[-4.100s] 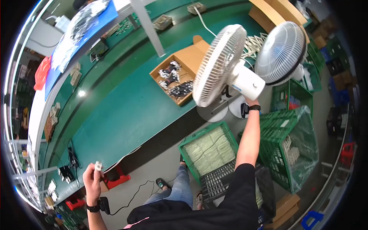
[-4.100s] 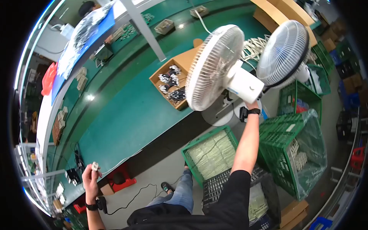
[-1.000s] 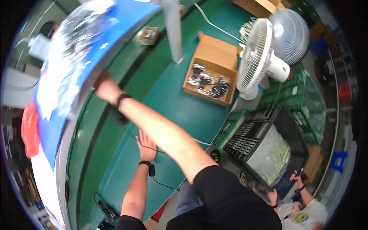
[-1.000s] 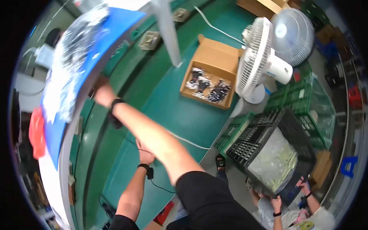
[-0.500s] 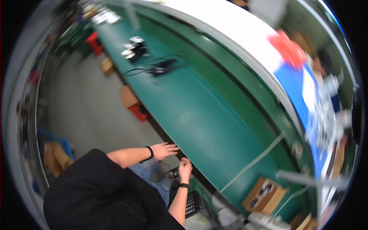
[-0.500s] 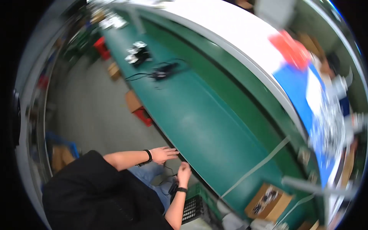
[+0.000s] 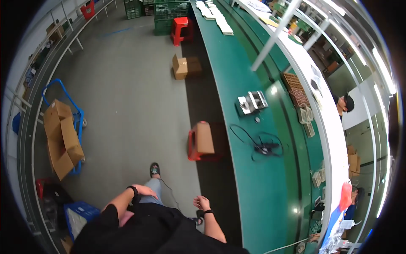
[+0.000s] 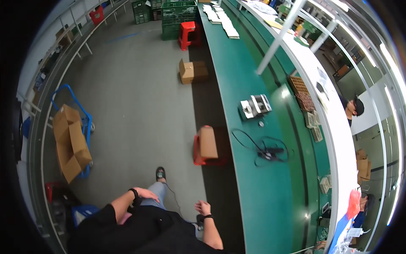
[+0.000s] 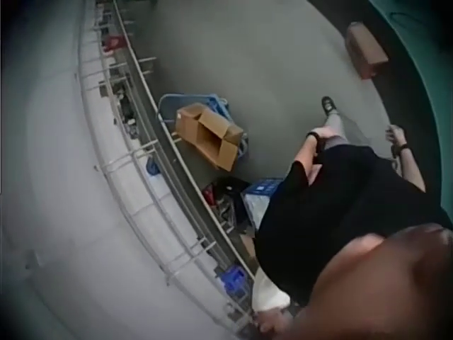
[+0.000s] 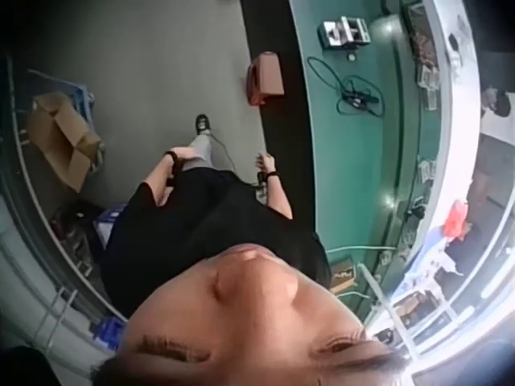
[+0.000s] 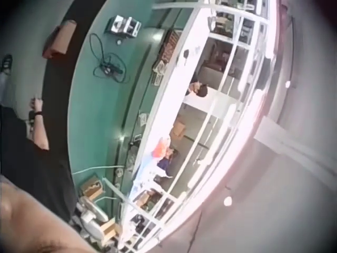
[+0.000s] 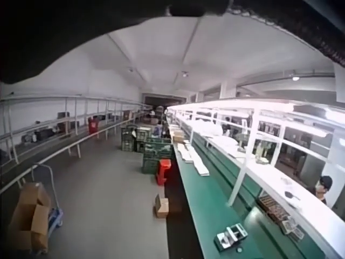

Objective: Inspecting, testing, and sorting electronic modules and cables at a factory workstation.

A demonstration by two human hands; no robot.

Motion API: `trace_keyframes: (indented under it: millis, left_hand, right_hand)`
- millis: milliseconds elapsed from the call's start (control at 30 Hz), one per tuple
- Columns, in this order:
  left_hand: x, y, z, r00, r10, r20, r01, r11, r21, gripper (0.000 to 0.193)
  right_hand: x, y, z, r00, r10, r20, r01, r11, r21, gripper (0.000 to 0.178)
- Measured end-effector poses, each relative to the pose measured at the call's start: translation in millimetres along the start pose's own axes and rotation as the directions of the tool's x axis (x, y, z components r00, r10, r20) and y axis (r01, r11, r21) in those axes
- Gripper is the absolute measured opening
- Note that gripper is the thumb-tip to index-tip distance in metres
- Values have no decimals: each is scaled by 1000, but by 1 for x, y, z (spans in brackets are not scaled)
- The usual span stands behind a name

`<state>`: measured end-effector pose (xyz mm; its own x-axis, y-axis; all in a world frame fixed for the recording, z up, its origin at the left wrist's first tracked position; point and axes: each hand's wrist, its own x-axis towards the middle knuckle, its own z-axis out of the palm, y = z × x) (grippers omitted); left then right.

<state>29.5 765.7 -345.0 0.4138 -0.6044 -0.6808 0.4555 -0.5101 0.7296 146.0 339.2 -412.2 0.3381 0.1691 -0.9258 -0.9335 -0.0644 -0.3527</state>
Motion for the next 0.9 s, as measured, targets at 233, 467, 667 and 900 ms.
trace_keyframes:
  millis: [233,467,667,900]
  left_hand:
    - [-148,35,-145,936,-342,80,345,854,-389,50]
    - [-150,18,-311,869,-495,-9,477,841,-255,49]
    - [-100,-2,-472,879,-462,-120,437,880,-187,50]
    - [-63,115,-694,938,-220,-269,301,901,312,47]
  right_hand:
    - [77,-94,101,997,76,-33,-82,919,-386,23]
    - [83,-303,249,879,-435,-196,466,871,154,21]
    - [131,-437,207,524,-508,-684,666,744,-42,24]
    - [152,-531,226,332,-679,-655,-85,670,-738,81]
